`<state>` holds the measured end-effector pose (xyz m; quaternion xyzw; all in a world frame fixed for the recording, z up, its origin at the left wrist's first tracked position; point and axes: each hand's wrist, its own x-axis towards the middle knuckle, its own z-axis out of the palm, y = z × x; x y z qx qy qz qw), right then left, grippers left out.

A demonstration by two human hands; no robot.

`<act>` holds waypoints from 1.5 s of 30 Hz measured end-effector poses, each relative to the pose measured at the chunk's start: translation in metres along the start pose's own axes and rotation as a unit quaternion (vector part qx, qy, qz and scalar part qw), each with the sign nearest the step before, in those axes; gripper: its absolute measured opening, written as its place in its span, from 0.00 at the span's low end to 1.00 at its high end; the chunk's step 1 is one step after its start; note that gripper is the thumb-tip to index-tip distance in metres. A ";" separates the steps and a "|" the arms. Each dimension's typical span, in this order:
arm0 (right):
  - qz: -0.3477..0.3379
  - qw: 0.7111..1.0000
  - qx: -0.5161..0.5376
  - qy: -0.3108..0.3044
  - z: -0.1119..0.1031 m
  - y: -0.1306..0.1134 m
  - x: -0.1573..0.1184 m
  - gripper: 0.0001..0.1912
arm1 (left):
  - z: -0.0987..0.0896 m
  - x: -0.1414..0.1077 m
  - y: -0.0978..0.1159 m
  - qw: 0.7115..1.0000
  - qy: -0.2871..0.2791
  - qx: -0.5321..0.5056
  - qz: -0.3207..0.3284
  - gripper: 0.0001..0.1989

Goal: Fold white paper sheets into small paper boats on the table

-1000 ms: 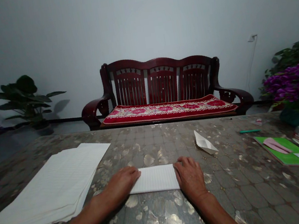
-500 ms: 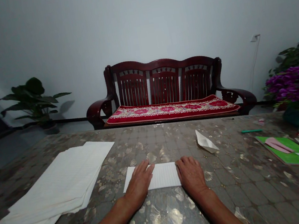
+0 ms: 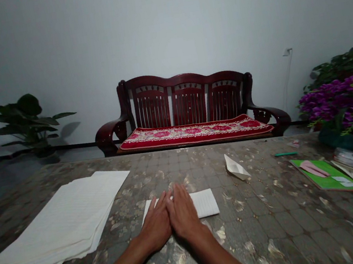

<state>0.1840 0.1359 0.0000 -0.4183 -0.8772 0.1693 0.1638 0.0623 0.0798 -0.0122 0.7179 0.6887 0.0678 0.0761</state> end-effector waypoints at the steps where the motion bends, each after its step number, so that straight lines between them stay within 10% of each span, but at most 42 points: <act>1: 0.014 0.999 0.024 -0.015 0.008 -0.007 0.001 0.33 | 0.000 0.000 0.000 1.000 -0.006 -0.006 0.002 0.29; 6: 0.027 0.999 0.031 -0.030 0.021 -0.008 -0.001 0.36 | -0.001 0.001 -0.002 1.000 -0.012 -0.017 0.004 0.30; 34: -0.015 0.977 -0.214 0.007 -0.049 0.145 -0.032 0.27 | -0.025 -0.044 -0.078 0.998 -0.034 0.036 -0.042 0.31; 39: 0.028 0.980 -0.189 0.050 -0.040 0.126 -0.058 0.27 | -0.037 -0.030 -0.070 0.996 -0.041 0.013 -0.082 0.29; 45: -0.016 0.987 -0.151 -0.045 -0.018 0.088 -0.047 0.32 | -0.035 -0.003 -0.064 0.994 0.054 -0.041 -0.088 0.21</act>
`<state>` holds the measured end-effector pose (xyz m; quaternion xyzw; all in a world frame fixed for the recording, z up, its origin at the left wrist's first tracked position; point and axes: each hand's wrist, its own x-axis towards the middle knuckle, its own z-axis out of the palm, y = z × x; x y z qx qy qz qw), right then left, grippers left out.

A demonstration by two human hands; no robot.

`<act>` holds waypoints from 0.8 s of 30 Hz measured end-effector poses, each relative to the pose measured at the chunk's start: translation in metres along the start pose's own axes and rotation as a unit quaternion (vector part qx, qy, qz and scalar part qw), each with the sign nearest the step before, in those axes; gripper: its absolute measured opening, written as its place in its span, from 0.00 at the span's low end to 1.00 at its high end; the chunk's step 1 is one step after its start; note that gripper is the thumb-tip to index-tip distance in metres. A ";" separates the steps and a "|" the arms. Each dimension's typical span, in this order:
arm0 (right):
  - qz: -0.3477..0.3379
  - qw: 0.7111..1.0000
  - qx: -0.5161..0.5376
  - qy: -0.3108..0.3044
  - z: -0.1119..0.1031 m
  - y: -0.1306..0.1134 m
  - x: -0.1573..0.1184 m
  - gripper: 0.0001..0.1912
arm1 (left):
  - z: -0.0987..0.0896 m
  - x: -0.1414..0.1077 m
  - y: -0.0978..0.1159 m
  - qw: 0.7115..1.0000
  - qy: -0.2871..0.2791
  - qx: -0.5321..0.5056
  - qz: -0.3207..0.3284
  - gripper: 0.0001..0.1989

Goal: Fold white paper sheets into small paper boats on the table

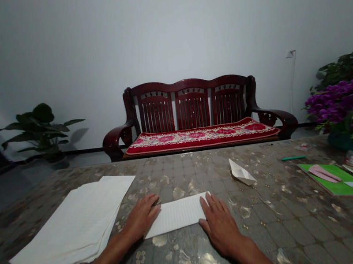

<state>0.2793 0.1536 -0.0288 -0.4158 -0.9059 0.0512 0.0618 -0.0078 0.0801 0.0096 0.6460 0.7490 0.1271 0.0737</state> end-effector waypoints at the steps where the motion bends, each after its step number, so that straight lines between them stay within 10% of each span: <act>1: -0.023 1.000 0.007 -0.008 -0.003 0.001 0.011 0.31 | 0.001 0.003 0.000 1.000 0.001 -0.007 -0.003 0.21; 8: -0.086 0.995 0.007 0.042 -0.017 -0.001 0.077 0.23 | 0.010 0.022 -0.004 0.983 -0.003 -0.168 -0.074 0.24; 14: -0.084 0.984 0.059 0.144 0.008 -0.036 0.056 0.18 | 0.015 0.018 -0.003 0.951 -0.015 -0.301 -0.067 0.20; 20: -0.101 0.952 0.174 0.229 0.030 -0.035 0.049 0.27 | 0.004 0.000 0.024 0.844 -0.055 -0.528 -0.072 0.38; 24: -0.096 0.936 0.198 0.273 0.026 -0.030 0.050 0.41 | -0.008 -0.015 0.046 0.845 -0.113 -0.522 0.002 0.37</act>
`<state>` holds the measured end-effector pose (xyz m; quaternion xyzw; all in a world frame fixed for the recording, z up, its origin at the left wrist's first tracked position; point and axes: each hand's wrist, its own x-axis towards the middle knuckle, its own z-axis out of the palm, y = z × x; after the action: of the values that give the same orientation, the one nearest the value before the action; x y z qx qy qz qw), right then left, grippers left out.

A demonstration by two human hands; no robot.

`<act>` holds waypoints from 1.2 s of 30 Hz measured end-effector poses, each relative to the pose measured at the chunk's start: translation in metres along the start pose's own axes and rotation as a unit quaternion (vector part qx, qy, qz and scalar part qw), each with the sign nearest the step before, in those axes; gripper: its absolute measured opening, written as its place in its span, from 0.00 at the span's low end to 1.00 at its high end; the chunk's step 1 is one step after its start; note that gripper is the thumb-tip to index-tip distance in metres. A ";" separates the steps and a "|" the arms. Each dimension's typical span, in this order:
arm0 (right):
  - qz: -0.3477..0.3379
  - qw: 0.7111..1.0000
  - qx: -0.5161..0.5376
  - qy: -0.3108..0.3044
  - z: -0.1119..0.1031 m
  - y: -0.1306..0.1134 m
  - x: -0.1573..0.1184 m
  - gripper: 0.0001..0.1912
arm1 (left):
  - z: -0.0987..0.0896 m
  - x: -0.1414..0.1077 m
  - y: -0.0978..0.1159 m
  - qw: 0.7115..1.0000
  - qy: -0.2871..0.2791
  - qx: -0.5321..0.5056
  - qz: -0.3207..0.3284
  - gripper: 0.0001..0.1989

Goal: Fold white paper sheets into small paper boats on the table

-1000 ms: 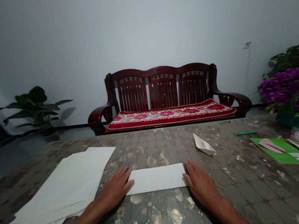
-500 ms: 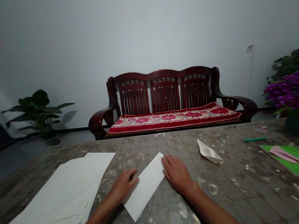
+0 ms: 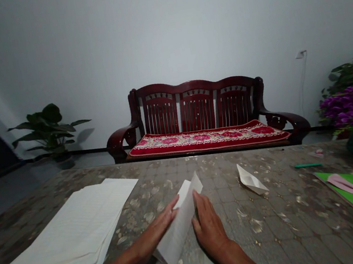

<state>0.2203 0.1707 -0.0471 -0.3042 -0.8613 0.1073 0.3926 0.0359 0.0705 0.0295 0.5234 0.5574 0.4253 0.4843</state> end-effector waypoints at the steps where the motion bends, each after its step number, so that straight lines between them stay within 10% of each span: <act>1: -0.001 1.000 -0.008 0.006 -0.003 0.000 0.001 0.42 | 0.004 -0.002 0.002 0.999 -0.043 0.020 0.007 0.36; 10: -0.165 0.969 -0.182 0.008 -0.042 0.003 -0.001 0.29 | 0.017 0.004 -0.017 0.975 -0.138 0.173 0.031 0.34; 15: -0.126 0.989 -0.068 -0.035 -0.057 0.025 -0.006 0.10 | -0.022 0.017 -0.021 0.952 -0.081 0.266 0.126 0.21; 21: -0.069 0.997 0.028 0.025 -0.064 0.046 -0.008 0.04 | -0.066 0.027 -0.051 0.881 -0.047 0.421 0.210 0.35; 30: -0.022 0.999 -0.004 -0.043 -0.063 0.048 -0.012 0.07 | -0.036 0.024 -0.037 0.817 -0.033 0.488 0.305 0.19; 36: -0.015 0.993 -0.045 -0.105 -0.066 0.046 -0.014 0.11 | -0.037 0.026 -0.044 0.849 -0.060 0.437 0.292 0.14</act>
<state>0.2963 0.1949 -0.0313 -0.2956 -0.9062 0.0932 0.2877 -0.0072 0.0935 -0.0099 0.8440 0.4769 0.2277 0.0915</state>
